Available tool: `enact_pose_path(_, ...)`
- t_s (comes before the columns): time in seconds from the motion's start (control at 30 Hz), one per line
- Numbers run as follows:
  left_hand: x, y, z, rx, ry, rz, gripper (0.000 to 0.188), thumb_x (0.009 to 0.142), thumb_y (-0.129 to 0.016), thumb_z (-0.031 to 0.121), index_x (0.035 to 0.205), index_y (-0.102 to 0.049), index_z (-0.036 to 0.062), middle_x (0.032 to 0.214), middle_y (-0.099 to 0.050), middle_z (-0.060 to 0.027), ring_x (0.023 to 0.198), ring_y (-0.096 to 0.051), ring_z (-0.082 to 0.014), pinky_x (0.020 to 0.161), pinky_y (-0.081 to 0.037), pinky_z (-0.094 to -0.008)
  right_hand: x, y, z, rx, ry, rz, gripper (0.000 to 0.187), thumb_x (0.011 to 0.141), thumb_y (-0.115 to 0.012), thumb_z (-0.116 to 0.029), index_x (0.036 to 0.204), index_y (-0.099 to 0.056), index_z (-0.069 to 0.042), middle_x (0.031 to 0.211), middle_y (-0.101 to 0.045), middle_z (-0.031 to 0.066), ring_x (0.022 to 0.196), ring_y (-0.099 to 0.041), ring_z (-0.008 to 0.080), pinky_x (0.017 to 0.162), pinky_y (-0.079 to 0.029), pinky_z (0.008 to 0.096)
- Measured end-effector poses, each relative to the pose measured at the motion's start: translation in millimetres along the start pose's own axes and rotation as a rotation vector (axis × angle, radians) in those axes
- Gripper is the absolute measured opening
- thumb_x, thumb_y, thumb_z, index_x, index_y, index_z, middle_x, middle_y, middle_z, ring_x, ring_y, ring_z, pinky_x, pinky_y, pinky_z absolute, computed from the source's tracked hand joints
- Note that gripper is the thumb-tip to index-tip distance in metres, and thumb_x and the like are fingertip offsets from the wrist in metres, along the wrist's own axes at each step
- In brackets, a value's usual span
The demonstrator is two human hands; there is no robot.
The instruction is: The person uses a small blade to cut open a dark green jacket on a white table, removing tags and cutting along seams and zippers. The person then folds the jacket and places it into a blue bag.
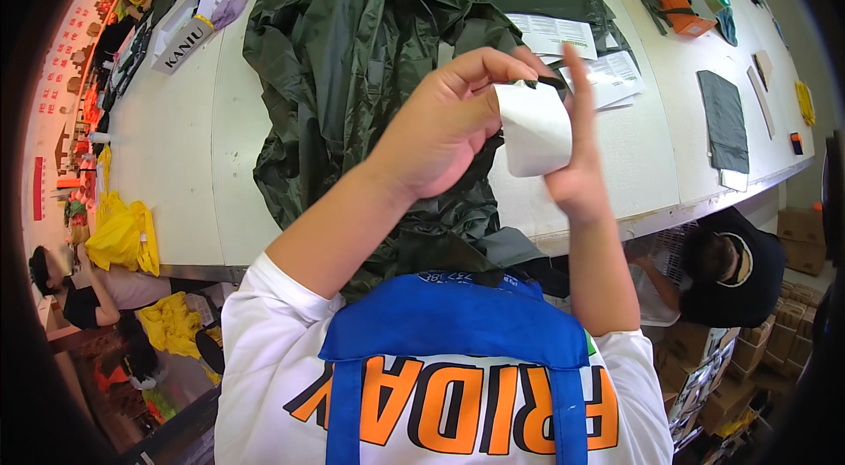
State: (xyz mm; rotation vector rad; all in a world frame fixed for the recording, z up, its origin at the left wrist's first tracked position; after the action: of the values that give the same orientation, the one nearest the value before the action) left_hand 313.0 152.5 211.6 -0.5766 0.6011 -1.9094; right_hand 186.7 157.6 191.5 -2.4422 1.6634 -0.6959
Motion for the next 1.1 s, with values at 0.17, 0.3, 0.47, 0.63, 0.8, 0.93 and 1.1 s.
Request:
enact_pose_path(0.17,-19.4,-4.6,14.1,-0.168,-0.116,0.108,0.027,0.095,-0.047,0.026,0.114,-0.053,0.0081,0.134,-0.045,-0.0225,0.114,-0.053,-0.0295,0.101,-0.042,-0.0403,-30.5,-26.6,17.3,-0.275,-0.433,-0.167,0.049,0.082,-0.067,-0.017,0.125,-0.046,-0.003,0.092,-0.059,0.0047,0.083,-0.057,0.0128,0.078,-0.045,0.0271)
enact_pose_path(0.3,-43.4,4.4,36.2,-0.189,-0.174,-0.018,0.02,0.101,-0.038,0.024,0.102,-0.054,0.0117,0.083,-0.054,-0.0019,0.087,-0.059,-0.0216,0.095,-0.046,-0.0474,-50.8,-27.6,10.9,-0.064,-0.488,-0.128,0.023,0.088,-0.057,-0.005,0.11,-0.054,-0.001,0.087,-0.059,0.002,0.073,-0.055,0.007,0.067,-0.046,0.0214)
enact_pose_path(0.47,-85.3,16.0,15.1,-0.05,0.061,0.259,0.019,0.094,-0.052,0.015,0.11,-0.05,0.007,0.074,-0.048,-0.0008,0.063,-0.048,-0.0123,0.06,-0.048,-0.0338,-68.3,-36.6,-6.4,-0.051,-0.334,0.198,0.023,0.085,-0.059,-0.001,0.108,-0.056,0.002,0.088,-0.06,0.0039,0.078,-0.059,0.01,0.07,-0.048,0.0243)
enact_pose_path(0.63,-113.9,24.2,-4.3,0.011,0.214,0.395,0.022,0.09,-0.055,0.014,0.112,-0.054,0.0083,0.082,-0.055,0.0003,0.074,-0.049,-0.0087,0.066,-0.044,-0.0268,-85.7,-60.8,10.2,-0.005,-0.204,0.208,0.021,0.082,-0.061,-0.002,0.103,-0.056,-0.001,0.112,-0.053,0.0084,0.099,-0.053,0.0135,0.087,-0.043,0.0279)
enact_pose_path(0.8,-151.1,-4.2,-31.8,-0.2,0.189,0.392,0.015,0.095,-0.052,0.025,0.108,-0.047,0.0187,0.098,-0.053,0.0043,0.085,-0.045,-0.0057,0.068,-0.039,-0.0249,-93.1,-80.0,12.7,-0.497,-0.045,0.069,0.03,0.078,-0.067,-0.006,0.107,-0.061,-0.005,0.125,-0.045,0.0122,0.11,-0.048,0.0246,0.093,-0.039,0.0354)
enact_pose_path(0.93,-203.5,6.3,-25.7,0.289,0.213,0.617,0.02,0.098,-0.045,0.026,0.115,-0.043,0.0167,0.097,-0.054,0.0008,0.067,-0.053,-0.0067,0.052,-0.046,-0.0206,-101.5,-93.6,11.3,-0.453,-0.093,-0.431,0.053,0.077,-0.073,-0.017,0.123,-0.05,-0.004,0.125,-0.044,0.013,0.116,-0.046,0.027,0.095,-0.04,0.0382)
enact_pose_path(1.1,-288.1,17.2,-30.2,0.037,0.011,0.833,0.041,0.094,-0.048,0.019,0.132,-0.04,0.0039,0.095,-0.059,-0.0071,0.069,-0.055,-0.0102,0.055,-0.041,-0.0199,-170.3,-65.1,58.7,-0.128,-0.727,-0.744,0.046,0.086,-0.062,-0.018,0.127,-0.046,-0.003,0.117,-0.056,0.0112,0.106,-0.057,0.023,0.093,-0.044,0.0335)
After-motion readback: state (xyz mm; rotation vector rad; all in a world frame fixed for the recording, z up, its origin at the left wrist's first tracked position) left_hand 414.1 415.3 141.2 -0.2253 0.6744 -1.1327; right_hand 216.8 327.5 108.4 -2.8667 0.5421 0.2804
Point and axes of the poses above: each hand's wrist, its own x-axis towards the middle knuckle, its own y-axis out of the back of the hand, z = x × y, the point moved 5 cm from there along x, towards the middle knuckle
